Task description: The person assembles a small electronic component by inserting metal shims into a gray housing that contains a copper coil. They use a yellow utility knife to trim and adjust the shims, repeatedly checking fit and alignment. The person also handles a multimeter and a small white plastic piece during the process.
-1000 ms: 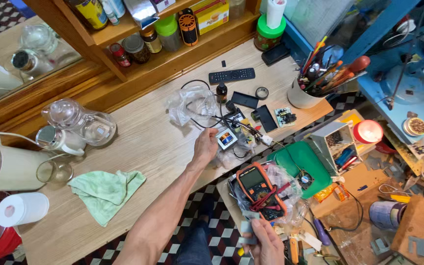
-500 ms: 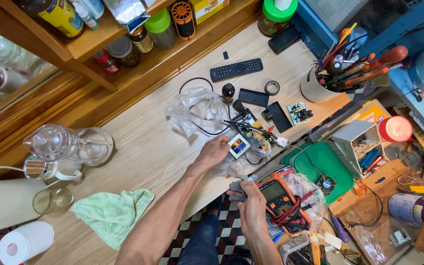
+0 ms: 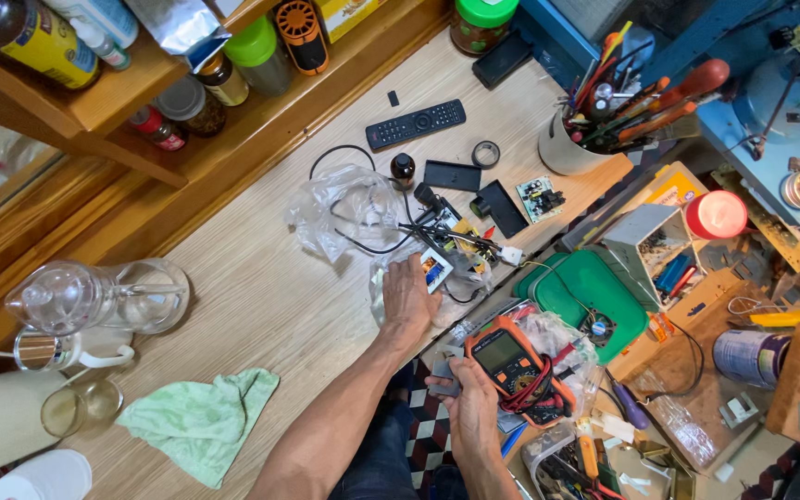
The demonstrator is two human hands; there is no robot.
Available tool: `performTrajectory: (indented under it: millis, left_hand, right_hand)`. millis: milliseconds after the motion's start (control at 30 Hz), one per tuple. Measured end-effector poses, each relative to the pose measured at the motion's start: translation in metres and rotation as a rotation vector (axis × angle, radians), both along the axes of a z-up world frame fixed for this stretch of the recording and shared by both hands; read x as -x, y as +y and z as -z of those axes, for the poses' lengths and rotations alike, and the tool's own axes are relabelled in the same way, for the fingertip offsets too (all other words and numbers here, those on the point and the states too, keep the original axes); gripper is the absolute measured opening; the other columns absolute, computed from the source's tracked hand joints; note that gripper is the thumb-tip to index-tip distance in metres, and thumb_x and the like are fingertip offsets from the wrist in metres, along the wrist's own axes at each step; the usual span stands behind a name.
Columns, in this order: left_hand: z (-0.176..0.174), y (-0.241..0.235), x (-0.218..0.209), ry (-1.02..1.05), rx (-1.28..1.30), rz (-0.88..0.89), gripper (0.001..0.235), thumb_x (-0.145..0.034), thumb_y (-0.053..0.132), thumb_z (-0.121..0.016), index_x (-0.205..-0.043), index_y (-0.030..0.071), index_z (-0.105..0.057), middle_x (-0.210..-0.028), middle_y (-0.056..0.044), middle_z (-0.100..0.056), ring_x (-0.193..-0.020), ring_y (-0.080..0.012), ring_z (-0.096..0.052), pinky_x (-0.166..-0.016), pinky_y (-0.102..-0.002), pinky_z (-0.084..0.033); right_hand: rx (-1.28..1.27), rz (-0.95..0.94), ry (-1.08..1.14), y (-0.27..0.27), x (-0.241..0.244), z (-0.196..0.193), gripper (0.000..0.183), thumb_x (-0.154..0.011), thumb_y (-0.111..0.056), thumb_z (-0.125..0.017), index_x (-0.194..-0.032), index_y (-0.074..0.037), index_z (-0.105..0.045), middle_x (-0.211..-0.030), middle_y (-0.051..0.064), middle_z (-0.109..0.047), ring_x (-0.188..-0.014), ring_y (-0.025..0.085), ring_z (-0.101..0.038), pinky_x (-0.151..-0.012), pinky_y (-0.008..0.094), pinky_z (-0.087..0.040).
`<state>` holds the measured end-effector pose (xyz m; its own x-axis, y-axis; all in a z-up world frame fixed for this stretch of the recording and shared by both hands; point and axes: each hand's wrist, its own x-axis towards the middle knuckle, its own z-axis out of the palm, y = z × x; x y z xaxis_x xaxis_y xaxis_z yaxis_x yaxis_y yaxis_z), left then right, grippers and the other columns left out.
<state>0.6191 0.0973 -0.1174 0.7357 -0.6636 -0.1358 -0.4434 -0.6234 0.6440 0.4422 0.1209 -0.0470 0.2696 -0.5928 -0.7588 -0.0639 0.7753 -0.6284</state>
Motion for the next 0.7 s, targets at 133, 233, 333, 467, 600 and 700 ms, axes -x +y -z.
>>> performTrajectory:
  millis: [133, 233, 333, 467, 600, 700]
  left_hand:
    - [0.003, -0.001, 0.007, -0.066, 0.0, -0.003, 0.078, -0.06, 0.02, -0.093, -0.123, -0.002, -0.053, -0.108, -0.018, -0.067, -0.104, -0.0353, -0.057, -0.09, -0.047, -0.044]
    - [0.005, -0.003, 0.005, -0.078, 0.025, -0.026, 0.076, -0.062, 0.023, -0.094, -0.123, 0.001, -0.055, -0.108, -0.017, -0.068, -0.104, -0.0347, -0.058, -0.09, -0.047, -0.044]
    - [0.005, -0.004, 0.004, -0.069, 0.001, -0.034, 0.076, -0.063, 0.024, -0.095, -0.125, 0.003, -0.056, -0.108, -0.016, -0.068, -0.104, -0.0337, -0.058, -0.09, -0.046, -0.045]
    - [0.004, -0.003, 0.003, -0.014, 0.006, -0.054, 0.085, -0.059, 0.025, -0.096, -0.129, 0.002, -0.054, -0.112, -0.018, -0.066, -0.107, -0.0351, -0.058, -0.093, -0.046, -0.045]
    - [0.006, 0.0, -0.004, 0.031, 0.001, -0.044, 0.085, -0.058, 0.026, -0.094, -0.129, 0.001, -0.053, -0.116, -0.019, -0.064, -0.109, -0.0361, -0.058, -0.096, -0.046, -0.045]
    - [0.009, 0.006, -0.005, 0.017, 0.02, -0.028, 0.083, -0.06, 0.027, -0.092, -0.129, 0.003, -0.054, -0.117, -0.018, -0.064, -0.11, -0.0361, -0.057, -0.097, -0.046, -0.044]
  right_hand:
    - [-0.019, 0.025, 0.027, 0.003, 0.01, -0.005, 0.015, -0.097, -0.019, -0.059, -0.094, -0.005, -0.064, -0.088, 0.01, -0.069, -0.081, 0.023, -0.07, -0.072, 0.036, -0.052]
    - [-0.027, 0.041, -0.002, 0.004, 0.013, -0.003, 0.014, -0.096, -0.019, -0.061, -0.092, -0.005, -0.063, -0.088, 0.012, -0.071, -0.08, 0.024, -0.071, -0.07, 0.038, -0.053]
    - [-0.027, 0.049, -0.024, 0.003, 0.017, -0.001, 0.013, -0.095, -0.018, -0.061, -0.094, -0.005, -0.064, -0.09, 0.015, -0.074, -0.079, 0.025, -0.07, -0.07, 0.036, -0.054]
    - [-0.035, 0.064, -0.046, 0.0, 0.022, 0.001, 0.014, -0.096, -0.018, -0.061, -0.096, -0.004, -0.065, -0.09, 0.016, -0.073, -0.078, 0.024, -0.07, -0.069, 0.036, -0.055]
    - [-0.041, 0.078, -0.063, -0.002, 0.025, 0.002, 0.014, -0.096, -0.018, -0.061, -0.097, -0.005, -0.065, -0.09, 0.015, -0.072, -0.077, 0.024, -0.07, -0.069, 0.036, -0.054]
    - [-0.049, 0.087, -0.06, -0.002, 0.027, 0.001, 0.013, -0.095, -0.016, -0.059, -0.097, -0.005, -0.065, -0.09, 0.016, -0.073, -0.077, 0.024, -0.07, -0.07, 0.036, -0.055]
